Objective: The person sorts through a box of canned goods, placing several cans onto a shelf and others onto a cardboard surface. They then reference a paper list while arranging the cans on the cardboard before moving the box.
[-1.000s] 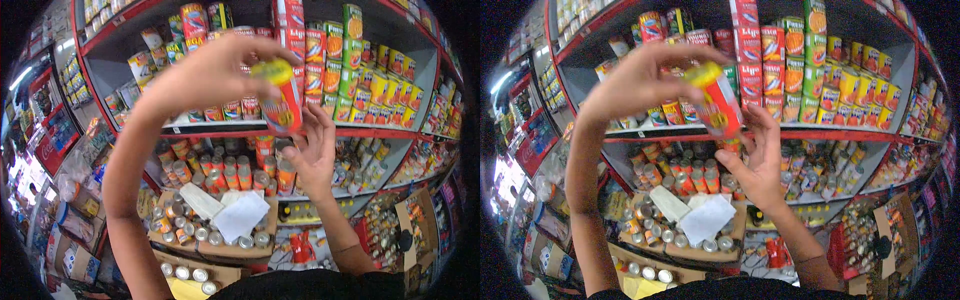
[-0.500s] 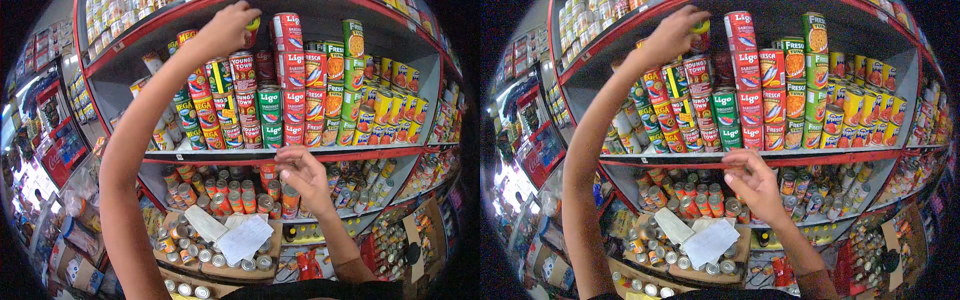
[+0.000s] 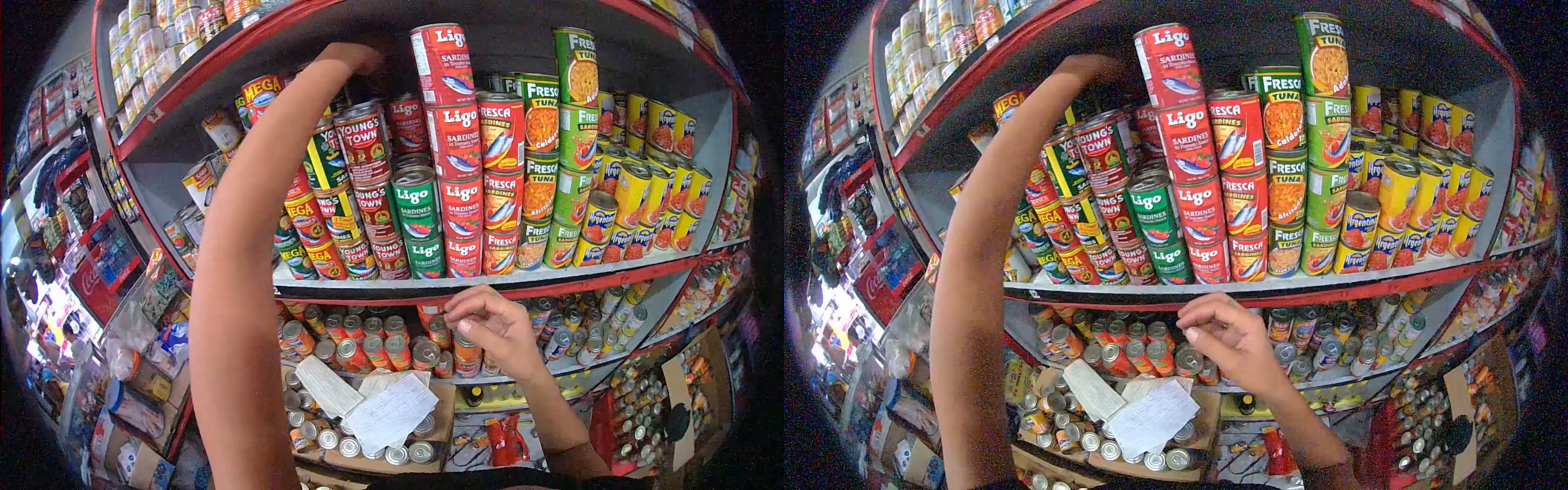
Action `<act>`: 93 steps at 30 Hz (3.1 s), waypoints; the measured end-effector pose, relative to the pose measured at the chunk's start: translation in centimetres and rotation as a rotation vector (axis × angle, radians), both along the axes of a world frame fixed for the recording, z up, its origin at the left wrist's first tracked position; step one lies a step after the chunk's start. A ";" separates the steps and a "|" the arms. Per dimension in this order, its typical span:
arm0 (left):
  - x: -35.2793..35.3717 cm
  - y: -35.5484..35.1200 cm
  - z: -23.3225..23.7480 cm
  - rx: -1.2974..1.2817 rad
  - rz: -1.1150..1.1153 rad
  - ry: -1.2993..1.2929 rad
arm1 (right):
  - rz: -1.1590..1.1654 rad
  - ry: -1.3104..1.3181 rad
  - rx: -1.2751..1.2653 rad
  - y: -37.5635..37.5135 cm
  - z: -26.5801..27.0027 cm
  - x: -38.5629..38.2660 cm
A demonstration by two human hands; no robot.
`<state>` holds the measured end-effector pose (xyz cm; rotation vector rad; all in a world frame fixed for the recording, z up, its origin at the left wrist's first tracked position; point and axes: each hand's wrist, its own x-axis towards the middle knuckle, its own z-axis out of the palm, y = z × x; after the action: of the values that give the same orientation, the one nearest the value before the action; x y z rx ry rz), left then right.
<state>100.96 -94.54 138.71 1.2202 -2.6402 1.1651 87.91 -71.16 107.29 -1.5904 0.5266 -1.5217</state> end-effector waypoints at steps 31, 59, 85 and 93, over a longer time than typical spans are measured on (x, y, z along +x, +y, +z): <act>0.5 -1.5 0.9 -0.017 -0.050 0.028 | 0.157 0.126 0.100 -1.9 2.2 0.1; -0.3 -2.6 1.1 -0.027 -0.148 0.065 | 0.160 0.128 0.284 0.6 1.3 -1.1; 7.7 20.4 -29.2 0.865 -0.507 0.522 | 0.200 0.076 0.317 3.5 -5.5 3.1; 6.9 23.3 -43.9 1.384 -0.497 0.514 | 0.141 0.224 0.471 9.5 -17.3 3.3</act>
<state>107.85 -71.24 94.76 0.5435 -2.8158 -1.0811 91.21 -61.69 89.95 -1.3949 0.8135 -1.0239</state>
